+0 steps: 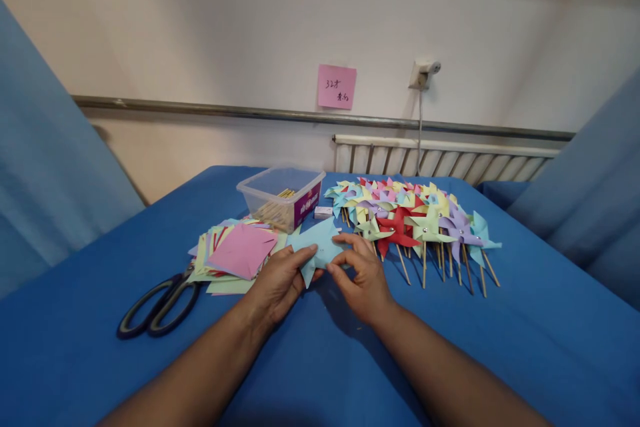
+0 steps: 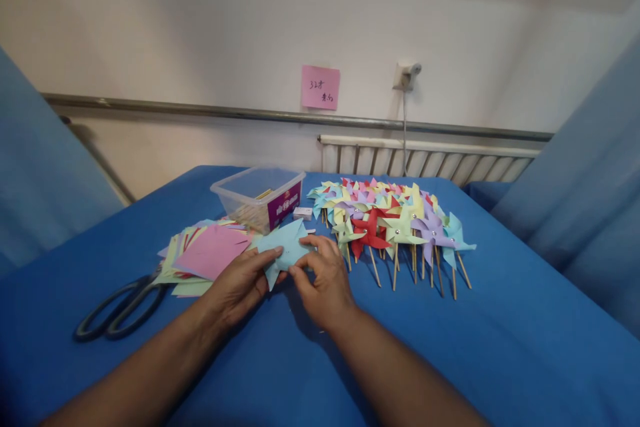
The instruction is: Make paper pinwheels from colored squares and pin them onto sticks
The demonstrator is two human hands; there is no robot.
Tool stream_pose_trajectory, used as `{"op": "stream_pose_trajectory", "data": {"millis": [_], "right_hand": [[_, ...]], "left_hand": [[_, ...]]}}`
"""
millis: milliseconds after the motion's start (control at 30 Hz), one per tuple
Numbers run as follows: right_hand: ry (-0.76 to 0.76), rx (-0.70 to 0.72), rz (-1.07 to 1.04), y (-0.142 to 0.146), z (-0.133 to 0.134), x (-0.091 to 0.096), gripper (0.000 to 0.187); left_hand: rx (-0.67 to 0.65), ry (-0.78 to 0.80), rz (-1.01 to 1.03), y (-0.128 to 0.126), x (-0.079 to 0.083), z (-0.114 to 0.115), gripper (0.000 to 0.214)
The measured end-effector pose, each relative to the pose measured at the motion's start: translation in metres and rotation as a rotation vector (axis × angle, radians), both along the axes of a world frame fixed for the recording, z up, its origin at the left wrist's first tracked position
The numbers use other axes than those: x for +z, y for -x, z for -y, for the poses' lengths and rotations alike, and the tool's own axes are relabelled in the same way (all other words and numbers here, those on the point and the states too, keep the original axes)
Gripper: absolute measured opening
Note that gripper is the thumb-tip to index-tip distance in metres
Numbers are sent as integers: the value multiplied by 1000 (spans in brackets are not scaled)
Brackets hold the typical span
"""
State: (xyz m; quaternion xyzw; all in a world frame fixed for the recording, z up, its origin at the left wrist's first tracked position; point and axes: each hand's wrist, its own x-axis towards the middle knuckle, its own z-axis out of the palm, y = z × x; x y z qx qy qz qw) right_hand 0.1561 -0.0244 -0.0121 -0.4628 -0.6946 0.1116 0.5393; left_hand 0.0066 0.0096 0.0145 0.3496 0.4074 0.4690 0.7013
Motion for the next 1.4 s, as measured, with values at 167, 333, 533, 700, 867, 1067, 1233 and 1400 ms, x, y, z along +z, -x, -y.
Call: {"op": "stream_pose_trajectory", "data": {"millis": [167,333,533,700,867,1067,1233,1400], "right_hand": [[38,-27,-45,-1,-3,-3,10],[75,-49,-56,-1,-5,-3,11],[95,-51,-70,-1,-5,-4,12],[98,-55,-88,-1,-6,-6,13],[86,-60,-88,0,-6,-8,13],[95,-47,-97,0,-5,-8,12],[100,-36,-95,0,-5,-7,12],[115,-33,-107,1,-5,-7,12]], "left_hand": [[-51,-23,-8,-1,1,3,20],[-69,-24,2,-1,2,5,20],[-64,0,9,-2,7,7,24],[-66,-23,-4,-3,8,9,27],[-73,-23,-30,-3,5,8,30],[-56,-34,-48,-4,3,8,30],[-55,-29,-44,-5,2,8,34],[-61,-32,-52,-5,2,8,35]]}}
